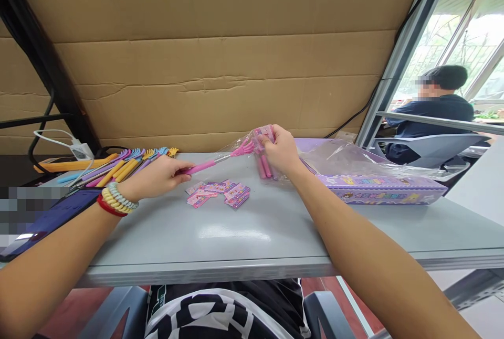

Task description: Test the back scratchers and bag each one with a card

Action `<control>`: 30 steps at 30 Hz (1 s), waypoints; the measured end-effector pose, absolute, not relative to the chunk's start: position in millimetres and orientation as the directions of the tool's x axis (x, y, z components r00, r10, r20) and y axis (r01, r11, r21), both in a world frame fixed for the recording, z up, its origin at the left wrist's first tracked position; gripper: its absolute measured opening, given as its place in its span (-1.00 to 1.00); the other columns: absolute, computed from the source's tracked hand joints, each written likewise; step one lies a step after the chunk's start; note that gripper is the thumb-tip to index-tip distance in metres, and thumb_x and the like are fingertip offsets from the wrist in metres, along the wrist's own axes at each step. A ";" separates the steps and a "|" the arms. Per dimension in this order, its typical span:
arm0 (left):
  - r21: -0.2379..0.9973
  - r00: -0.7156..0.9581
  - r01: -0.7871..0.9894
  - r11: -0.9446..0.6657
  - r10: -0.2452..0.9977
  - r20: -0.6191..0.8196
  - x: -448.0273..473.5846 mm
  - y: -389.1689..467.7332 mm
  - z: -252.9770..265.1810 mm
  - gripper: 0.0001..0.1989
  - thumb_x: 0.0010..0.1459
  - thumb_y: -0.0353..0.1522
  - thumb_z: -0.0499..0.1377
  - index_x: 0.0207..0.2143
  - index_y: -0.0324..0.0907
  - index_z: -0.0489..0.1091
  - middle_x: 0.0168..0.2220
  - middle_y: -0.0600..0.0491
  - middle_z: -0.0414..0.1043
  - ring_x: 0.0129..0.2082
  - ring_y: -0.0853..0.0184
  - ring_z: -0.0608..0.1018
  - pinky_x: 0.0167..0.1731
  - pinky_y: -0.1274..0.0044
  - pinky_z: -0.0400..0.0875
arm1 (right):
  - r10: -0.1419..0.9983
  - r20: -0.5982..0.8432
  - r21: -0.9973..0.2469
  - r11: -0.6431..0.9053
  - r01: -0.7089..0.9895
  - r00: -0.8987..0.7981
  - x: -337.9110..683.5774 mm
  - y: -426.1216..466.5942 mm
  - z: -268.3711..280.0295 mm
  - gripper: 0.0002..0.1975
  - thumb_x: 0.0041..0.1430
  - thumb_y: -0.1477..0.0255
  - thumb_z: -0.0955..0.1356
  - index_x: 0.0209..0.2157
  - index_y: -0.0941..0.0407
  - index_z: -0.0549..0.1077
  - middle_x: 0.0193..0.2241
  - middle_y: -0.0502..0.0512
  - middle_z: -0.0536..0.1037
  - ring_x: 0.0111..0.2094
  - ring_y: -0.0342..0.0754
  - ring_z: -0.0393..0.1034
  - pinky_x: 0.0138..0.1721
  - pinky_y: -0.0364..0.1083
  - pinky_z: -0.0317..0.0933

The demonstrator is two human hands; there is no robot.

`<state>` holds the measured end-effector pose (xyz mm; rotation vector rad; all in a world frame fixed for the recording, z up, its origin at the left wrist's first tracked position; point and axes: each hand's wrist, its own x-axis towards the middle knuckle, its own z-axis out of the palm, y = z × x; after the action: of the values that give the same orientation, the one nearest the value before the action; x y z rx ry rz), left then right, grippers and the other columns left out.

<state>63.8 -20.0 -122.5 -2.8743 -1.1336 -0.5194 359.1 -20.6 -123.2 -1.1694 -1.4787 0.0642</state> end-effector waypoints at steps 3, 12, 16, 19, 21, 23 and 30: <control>0.222 0.701 0.626 -0.748 0.664 0.261 62.6 -22.3 -119.4 -0.72 0.10 -0.30 0.04 -0.24 -0.16 0.49 -0.50 0.12 0.44 -0.52 0.41 0.39 -0.49 0.58 0.24 | 0.686 0.693 -0.679 0.516 0.523 0.222 358.9 -22.3 -119.9 -0.83 -0.01 0.33 0.36 -0.52 0.13 0.35 -0.60 -0.04 0.36 -0.57 -0.18 0.20 -0.53 -0.14 0.13; 0.877 0.535 0.290 -0.384 0.825 0.184 74.2 -17.5 -129.2 -0.70 -0.02 -0.28 0.23 -0.25 -0.26 0.33 -0.46 0.04 0.46 -0.46 0.37 0.49 -0.39 0.46 0.45 | 0.642 0.726 -0.684 0.637 0.355 0.248 345.9 -23.3 -131.0 -0.58 -0.07 0.21 0.43 -0.26 0.04 0.19 -0.28 0.03 0.39 -0.39 -0.17 0.32 -0.51 -0.19 0.23; 0.943 0.462 0.171 -0.286 0.868 0.179 85.7 -19.3 -135.7 -0.66 -0.02 -0.28 0.27 -0.24 -0.25 0.28 -0.40 0.00 0.49 -0.41 0.36 0.52 -0.30 0.42 0.46 | 0.778 0.532 -0.705 0.625 0.335 -0.334 328.5 -39.6 -140.9 -0.57 -0.06 0.22 0.44 -0.23 0.04 0.20 -0.17 0.07 0.37 -0.33 -0.16 0.37 -0.49 -0.19 0.25; 0.944 0.473 0.167 -0.286 0.863 0.178 90.3 -20.0 -138.9 -0.66 -0.01 -0.26 0.27 -0.24 -0.25 0.29 -0.41 0.02 0.48 -0.41 0.37 0.51 -0.33 0.45 0.45 | 0.745 0.333 -0.741 0.586 0.329 -0.578 317.3 -48.6 -144.3 -0.58 -0.02 0.25 0.43 -0.17 0.05 0.24 -0.22 0.06 0.40 -0.28 -0.12 0.39 -0.44 -0.17 0.29; 0.929 0.484 0.205 -0.309 0.857 0.178 92.1 -20.4 -140.7 -0.68 0.00 -0.25 0.26 -0.27 -0.25 0.30 -0.43 0.04 0.46 -0.46 0.39 0.49 -0.42 0.50 0.41 | 0.715 0.301 -0.721 0.603 0.340 -0.631 312.0 -51.0 -145.4 -0.60 -0.01 0.28 0.42 -0.14 0.07 0.29 -0.23 0.08 0.42 -0.26 -0.12 0.38 -0.40 -0.17 0.30; 0.918 0.506 0.224 -0.326 0.844 0.176 94.0 -21.3 -142.6 -0.69 0.01 -0.24 0.26 -0.28 -0.25 0.31 -0.46 0.07 0.43 -0.52 0.42 0.46 -0.50 0.55 0.36 | 0.690 0.322 -0.674 0.648 0.355 -0.649 307.9 -51.6 -146.6 -0.60 0.00 0.30 0.41 -0.10 0.08 0.35 -0.18 0.10 0.43 -0.26 -0.12 0.37 -0.38 -0.16 0.29; 0.953 0.594 0.106 -0.284 0.786 0.168 101.4 -27.0 -145.4 -0.62 -0.01 -0.21 0.29 -0.23 -0.25 0.30 -0.40 0.01 0.48 -0.43 0.32 0.55 -0.39 0.45 0.46 | 0.765 0.331 -0.692 0.595 0.409 -0.552 295.3 -56.4 -148.0 -0.72 0.08 0.23 0.34 -0.30 0.16 0.49 -0.48 0.03 0.50 -0.55 -0.20 0.26 -0.54 -0.18 0.14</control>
<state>101.4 -27.0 -145.4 -3.5931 -1.5053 -1.6283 295.3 -56.4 -148.0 -0.9257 -2.1981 0.7403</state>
